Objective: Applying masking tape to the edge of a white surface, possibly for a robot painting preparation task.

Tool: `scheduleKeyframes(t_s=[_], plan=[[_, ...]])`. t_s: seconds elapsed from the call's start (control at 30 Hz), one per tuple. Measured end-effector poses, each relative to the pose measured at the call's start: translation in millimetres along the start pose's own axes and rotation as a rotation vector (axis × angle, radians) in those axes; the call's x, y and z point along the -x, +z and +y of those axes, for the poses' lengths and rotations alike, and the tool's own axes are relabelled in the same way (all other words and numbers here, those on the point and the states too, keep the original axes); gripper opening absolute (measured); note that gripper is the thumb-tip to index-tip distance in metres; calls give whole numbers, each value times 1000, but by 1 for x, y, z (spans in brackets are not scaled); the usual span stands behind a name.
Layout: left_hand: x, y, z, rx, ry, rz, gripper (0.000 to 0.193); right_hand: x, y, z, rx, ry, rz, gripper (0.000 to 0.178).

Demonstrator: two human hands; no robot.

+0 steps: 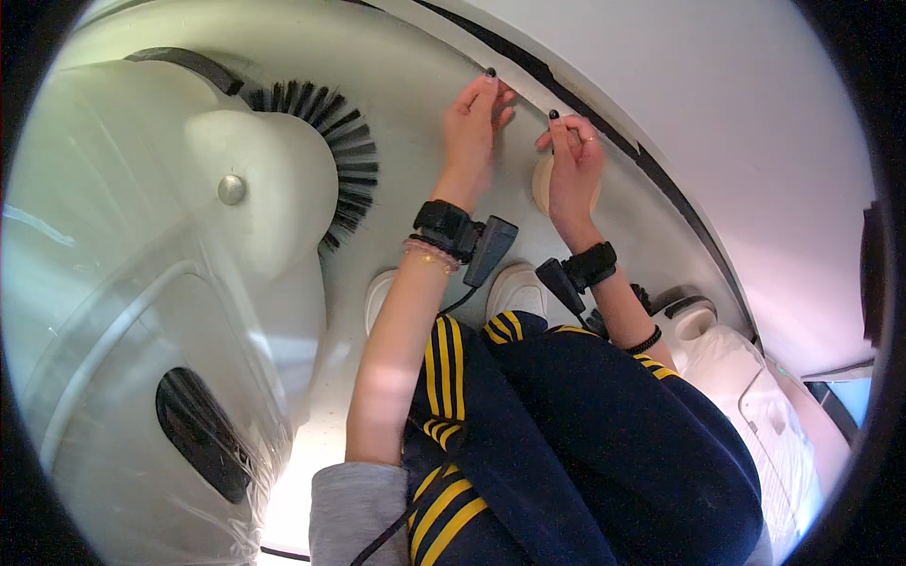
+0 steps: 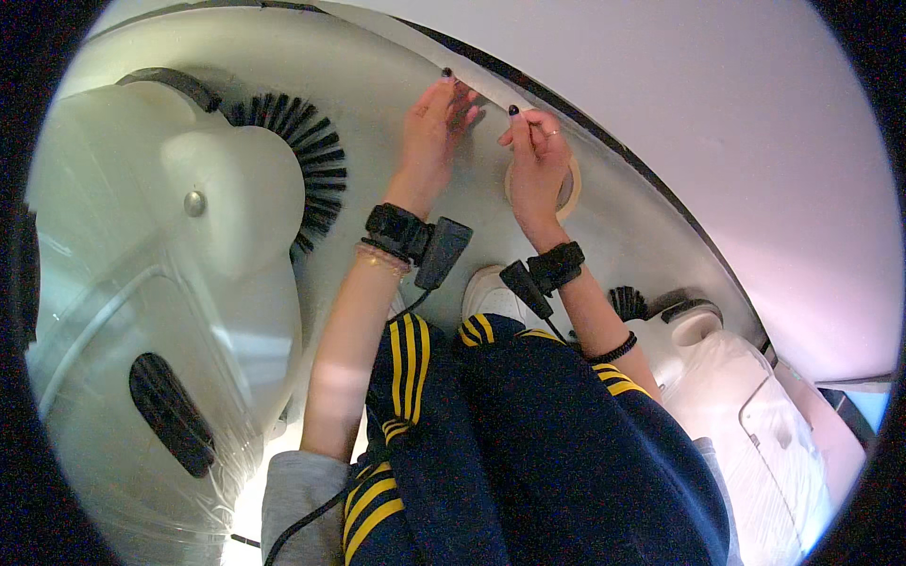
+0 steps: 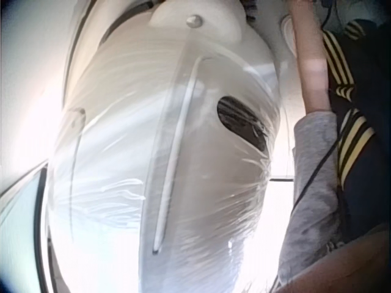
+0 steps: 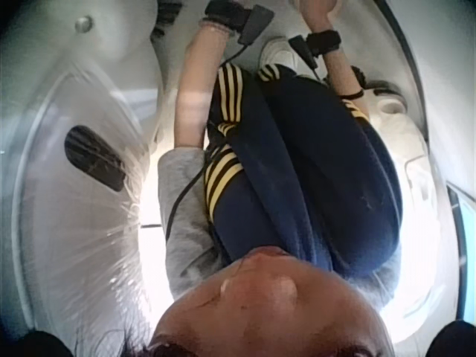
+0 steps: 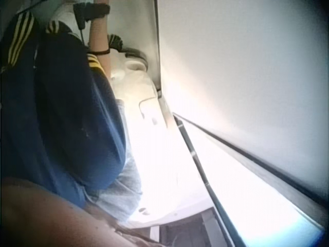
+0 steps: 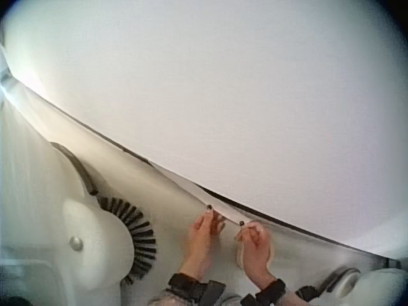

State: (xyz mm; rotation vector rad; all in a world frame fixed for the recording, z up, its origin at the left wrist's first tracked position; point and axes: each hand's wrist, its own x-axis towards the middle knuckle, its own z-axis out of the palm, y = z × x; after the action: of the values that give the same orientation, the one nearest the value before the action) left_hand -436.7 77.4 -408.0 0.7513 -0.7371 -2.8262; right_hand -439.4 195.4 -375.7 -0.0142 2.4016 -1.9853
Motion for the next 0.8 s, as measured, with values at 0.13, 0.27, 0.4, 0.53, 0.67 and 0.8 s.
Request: scheduleKeyframes(t_s=[0.13, 0.27, 0.4, 0.53, 0.67, 0.8], plan=[[-4, 12, 0, 86, 40, -34, 12, 1, -5, 0, 38, 59, -8, 12], [-4, 18, 0, 40, 5, -76, 6, -1, -12, 10, 45, -16, -55, 16], [-6, 15, -1, 19, -11, -74, 8, 1, 6, -10, -68, 172, 13, 19], [-4, 15, -1, 22, -7, -93, 10, -6, -5, -12, 3, 125, -86, 20], [-5, 14, -2, 5, -18, -71, 14, -8, -4, -9, -89, 115, -51, 19], [-3, 18, -3, 112, -7, 84, 23, -9, -1, -8, -73, 81, 47, 17]])
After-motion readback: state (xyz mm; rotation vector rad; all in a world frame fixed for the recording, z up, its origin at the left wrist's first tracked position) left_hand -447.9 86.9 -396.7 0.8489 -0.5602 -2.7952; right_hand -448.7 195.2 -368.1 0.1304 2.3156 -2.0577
